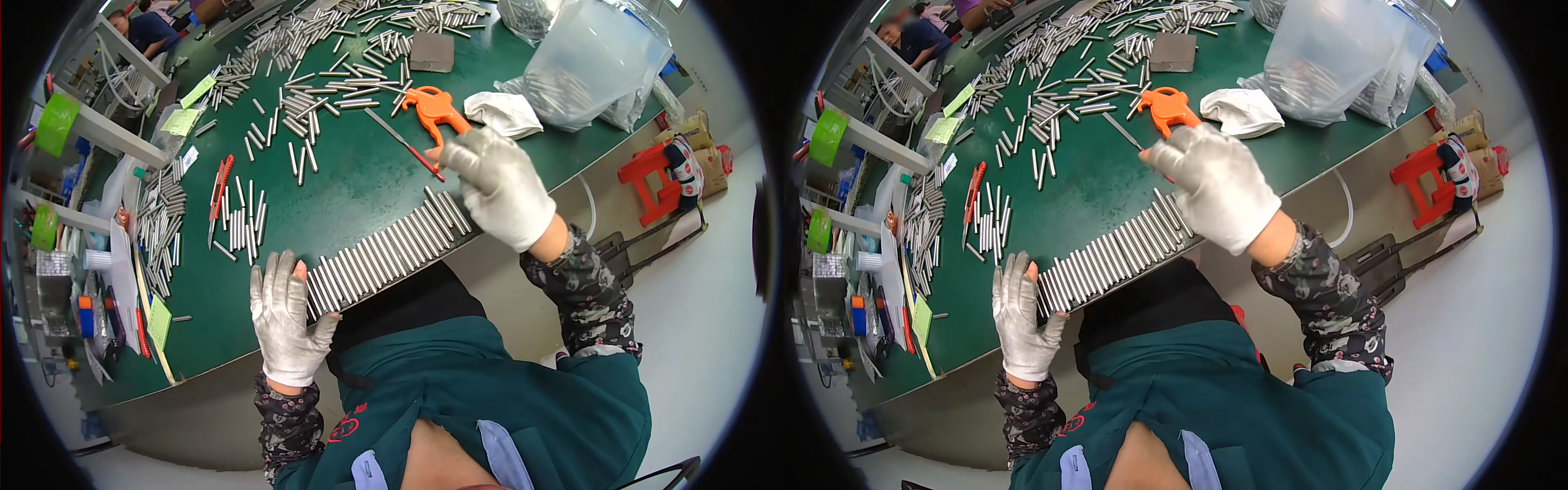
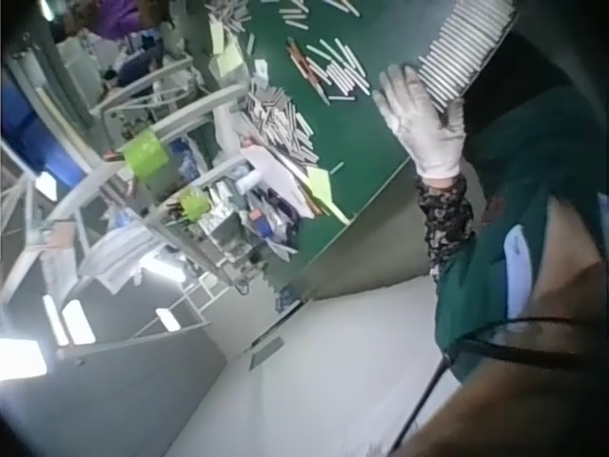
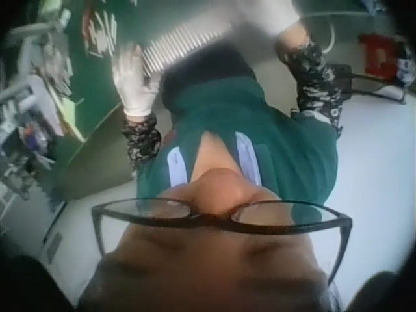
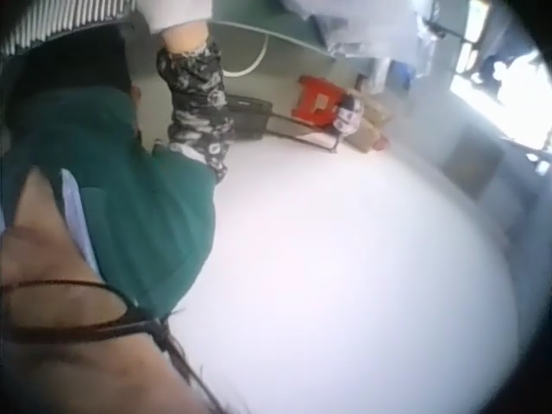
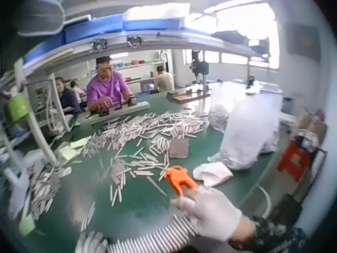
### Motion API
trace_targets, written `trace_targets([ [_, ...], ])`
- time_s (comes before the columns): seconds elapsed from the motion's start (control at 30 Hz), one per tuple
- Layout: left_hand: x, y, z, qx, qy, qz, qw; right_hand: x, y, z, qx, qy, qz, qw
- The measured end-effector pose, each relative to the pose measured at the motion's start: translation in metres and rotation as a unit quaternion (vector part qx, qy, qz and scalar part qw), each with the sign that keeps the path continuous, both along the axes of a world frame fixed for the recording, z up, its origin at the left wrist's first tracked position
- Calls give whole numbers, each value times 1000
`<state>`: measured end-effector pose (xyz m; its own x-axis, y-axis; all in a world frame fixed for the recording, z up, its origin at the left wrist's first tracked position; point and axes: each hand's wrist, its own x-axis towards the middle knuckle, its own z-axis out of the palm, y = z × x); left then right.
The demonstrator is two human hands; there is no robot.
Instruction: Arranging, bundling, and cleaning small metal rods at an industrial workbench.
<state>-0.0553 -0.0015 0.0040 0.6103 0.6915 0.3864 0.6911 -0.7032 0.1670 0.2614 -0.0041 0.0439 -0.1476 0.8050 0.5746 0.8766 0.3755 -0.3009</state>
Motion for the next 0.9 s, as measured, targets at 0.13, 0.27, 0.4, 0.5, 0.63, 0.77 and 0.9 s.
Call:
trace_targets([
  [0.13,2,7,1,-3,6,-3,1000,15,-1,-17,-34,38,36,998],
  [0.27,1,10,-2,-2,-9,5,1000,3,-4,-33,-65,-50,50,995],
  [0.4,-6,4,-3,-9,-13,20,1000,-2,-5,-35,-72,-84,78,991],
  [0.5,-7,1,-2,-9,-22,15,1000,2,-9,-39,-77,-76,73,991],
  [0.63,-13,-1,-3,-3,-36,30,999,-2,-10,-25,-40,-24,57,997],
  [0.77,-23,-4,-5,-5,-41,32,999,-4,-5,-20,-69,-21,205,976],
  [0.9,-22,-8,-7,-14,-21,14,1000,-7,-31,-36,-157,-186,203,948],
])
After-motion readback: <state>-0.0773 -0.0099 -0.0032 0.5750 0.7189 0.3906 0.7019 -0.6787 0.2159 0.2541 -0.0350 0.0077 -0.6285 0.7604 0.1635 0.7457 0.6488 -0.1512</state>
